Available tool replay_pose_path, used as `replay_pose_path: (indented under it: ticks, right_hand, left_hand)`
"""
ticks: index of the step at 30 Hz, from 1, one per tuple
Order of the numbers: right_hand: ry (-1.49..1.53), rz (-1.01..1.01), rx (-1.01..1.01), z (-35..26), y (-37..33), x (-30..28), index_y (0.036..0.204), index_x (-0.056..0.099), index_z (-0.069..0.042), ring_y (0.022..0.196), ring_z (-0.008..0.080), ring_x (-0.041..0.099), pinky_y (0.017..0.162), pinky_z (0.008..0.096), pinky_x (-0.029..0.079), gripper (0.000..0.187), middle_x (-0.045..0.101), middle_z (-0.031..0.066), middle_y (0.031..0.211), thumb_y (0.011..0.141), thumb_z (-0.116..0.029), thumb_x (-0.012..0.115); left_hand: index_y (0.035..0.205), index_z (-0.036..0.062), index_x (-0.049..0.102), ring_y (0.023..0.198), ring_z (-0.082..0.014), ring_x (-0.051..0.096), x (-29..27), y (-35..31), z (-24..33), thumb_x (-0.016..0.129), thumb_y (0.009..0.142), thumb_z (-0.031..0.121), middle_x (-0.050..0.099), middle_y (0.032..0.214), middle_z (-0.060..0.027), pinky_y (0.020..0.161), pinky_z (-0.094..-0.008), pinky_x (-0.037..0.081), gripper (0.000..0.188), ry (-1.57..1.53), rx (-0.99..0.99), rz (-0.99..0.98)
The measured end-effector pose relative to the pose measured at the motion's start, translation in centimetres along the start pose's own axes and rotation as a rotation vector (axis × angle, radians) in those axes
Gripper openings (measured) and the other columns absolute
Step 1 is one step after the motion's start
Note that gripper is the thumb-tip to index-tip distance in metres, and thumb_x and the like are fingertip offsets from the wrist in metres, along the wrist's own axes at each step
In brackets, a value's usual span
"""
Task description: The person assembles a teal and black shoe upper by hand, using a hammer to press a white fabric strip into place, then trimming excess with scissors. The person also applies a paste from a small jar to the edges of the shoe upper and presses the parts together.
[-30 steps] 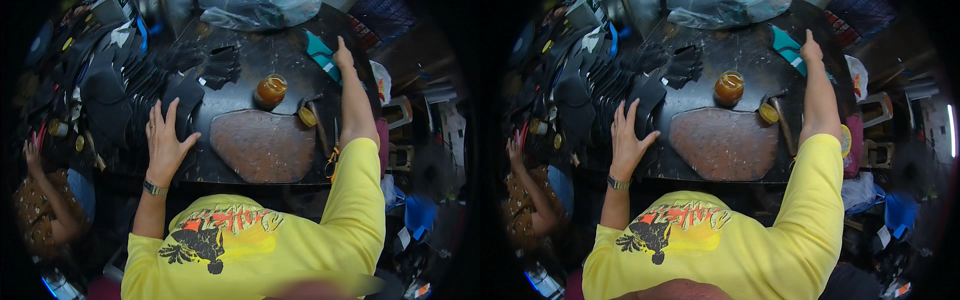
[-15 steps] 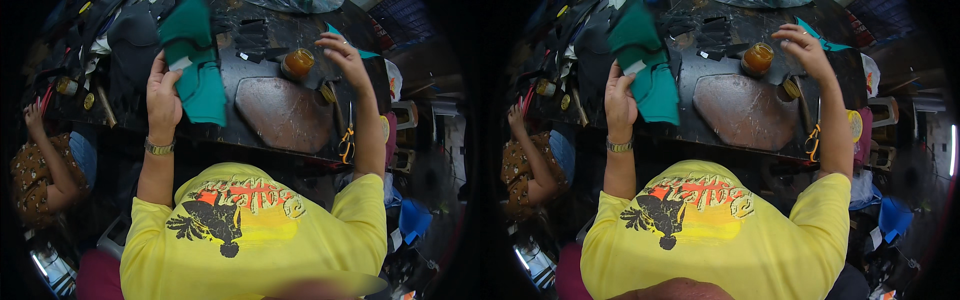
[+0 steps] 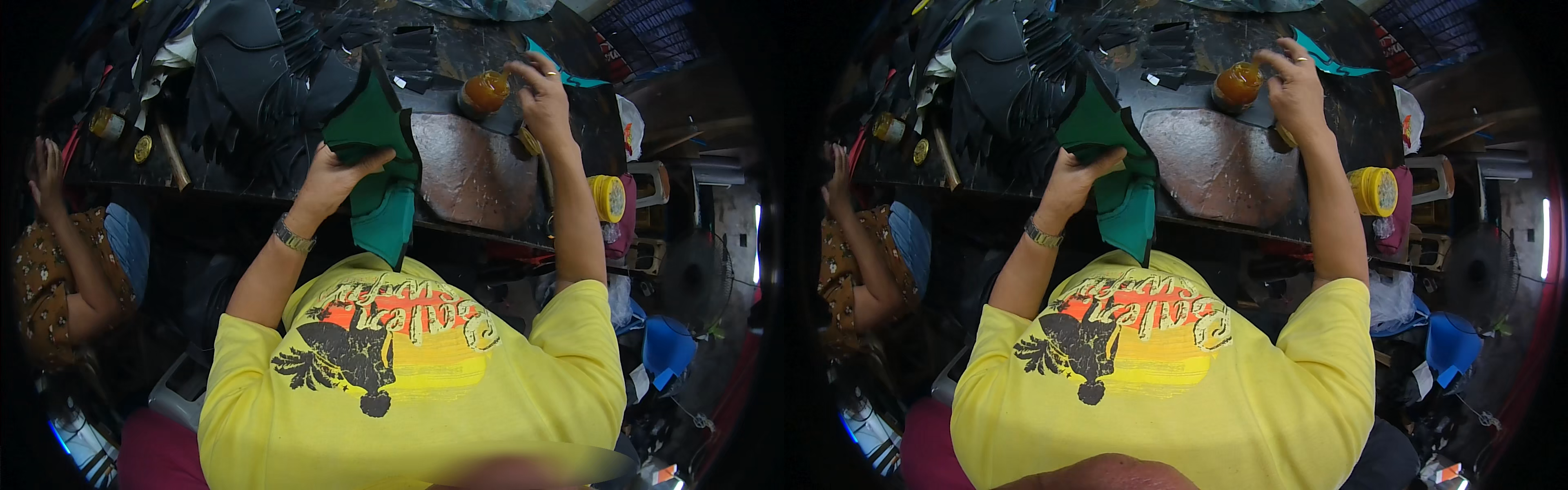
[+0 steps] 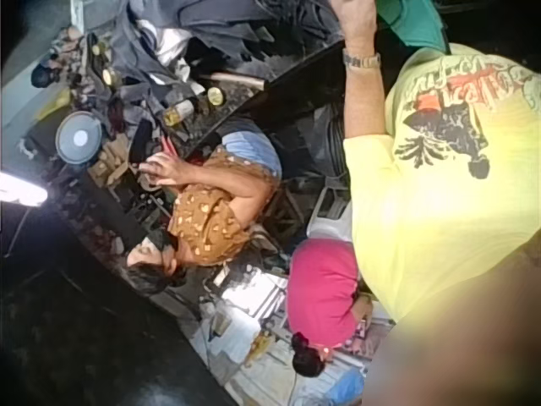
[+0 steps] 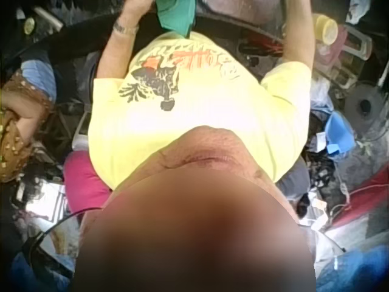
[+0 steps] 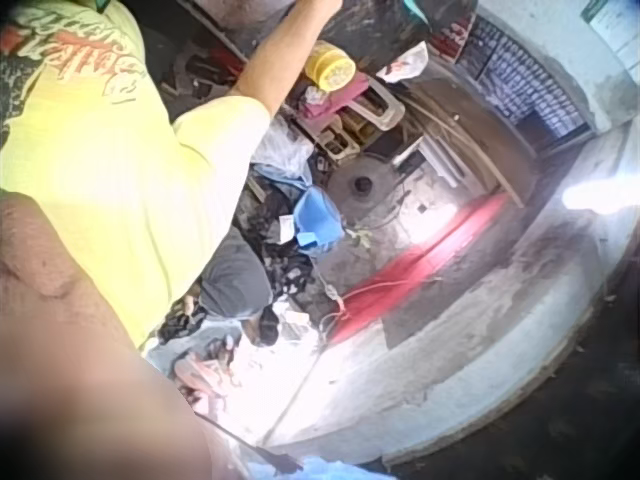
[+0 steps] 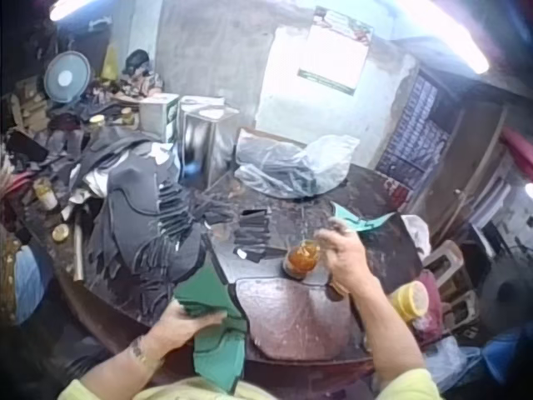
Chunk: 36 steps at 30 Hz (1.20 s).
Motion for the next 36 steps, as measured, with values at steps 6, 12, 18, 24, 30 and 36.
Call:
replay_pose_path:
  ticks: [6,12,18,24,30,36]
  right_hand:
    - [-0.218,-0.037,0.083,-1.4,-3.3,0.4,0.122,0.067,-0.013,0.118,0.0328,0.057,0.099,0.0403,0.048,0.047,0.058,0.0130,0.133,0.079,0.003,0.058]
    - [0.081,0.009,0.110,-5.2,-5.1,-1.1,0.105,0.073,-0.007,0.111,0.0250,0.060,0.095,0.0350,0.049,0.035,0.060,0.0108,0.122,0.078,0.008,0.057]
    - [0.863,0.046,0.161,-10.4,-6.3,0.0,0.124,0.069,-0.009,0.104,0.0159,0.056,0.090,0.0277,0.047,0.052,0.053,0.0055,0.123,0.079,0.012,0.054]
    - [0.871,-0.025,0.198,-11.4,-6.4,2.4,0.134,0.064,-0.011,0.107,0.0153,0.055,0.088,0.0271,0.048,0.055,0.051,0.0060,0.132,0.082,0.009,0.056]
    - [0.911,-0.049,0.211,-11.7,-7.4,3.2,0.134,0.063,-0.010,0.108,0.0150,0.056,0.089,0.0268,0.047,0.054,0.051,0.0069,0.134,0.084,0.009,0.056]
    - [0.680,0.043,0.024,-13.1,-8.2,2.0,0.124,0.071,-0.017,0.104,0.0222,0.058,0.089,0.0321,0.049,0.055,0.056,0.0097,0.128,0.079,0.011,0.059]
  left_hand:
    - [0.118,0.0005,0.066,0.087,-0.0082,0.067,-1.7,2.9,2.7,0.072,0.092,0.011,0.072,0.102,-0.0039,0.079,-0.0234,0.056,0.029,-0.029,0.121,0.059]
    - [0.121,0.0004,0.066,0.089,-0.0092,0.068,0.8,4.4,-1.0,0.071,0.090,0.007,0.072,0.103,-0.0069,0.078,-0.0229,0.057,0.032,-0.224,-0.209,-0.117]
    - [0.126,-0.0015,0.063,0.087,-0.0124,0.071,3.3,3.9,-2.1,0.070,0.090,0.005,0.072,0.105,-0.0112,0.077,-0.0250,0.060,0.037,-0.261,-0.238,-0.194]
    - [0.131,-0.0017,0.060,0.090,-0.0140,0.072,3.6,3.4,-1.3,0.069,0.090,0.005,0.072,0.111,-0.0137,0.080,-0.0265,0.060,0.042,-0.257,-0.201,-0.199]
    - [0.129,0.0006,0.063,0.090,-0.0133,0.071,3.5,3.0,-1.0,0.069,0.090,0.008,0.072,0.111,-0.0119,0.081,-0.0256,0.059,0.040,-0.269,-0.189,-0.202]
    - [0.131,0.0000,0.061,0.090,-0.0132,0.071,3.2,3.1,-1.4,0.067,0.091,0.007,0.072,0.110,-0.0114,0.082,-0.0268,0.059,0.041,-0.371,-0.242,-0.183]
Point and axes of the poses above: each hand's wrist, its own y-axis towards the middle knuckle, its own x-axis out of the palm, z = x × y, the point moved 10 cm from there along y, towards the middle knuckle
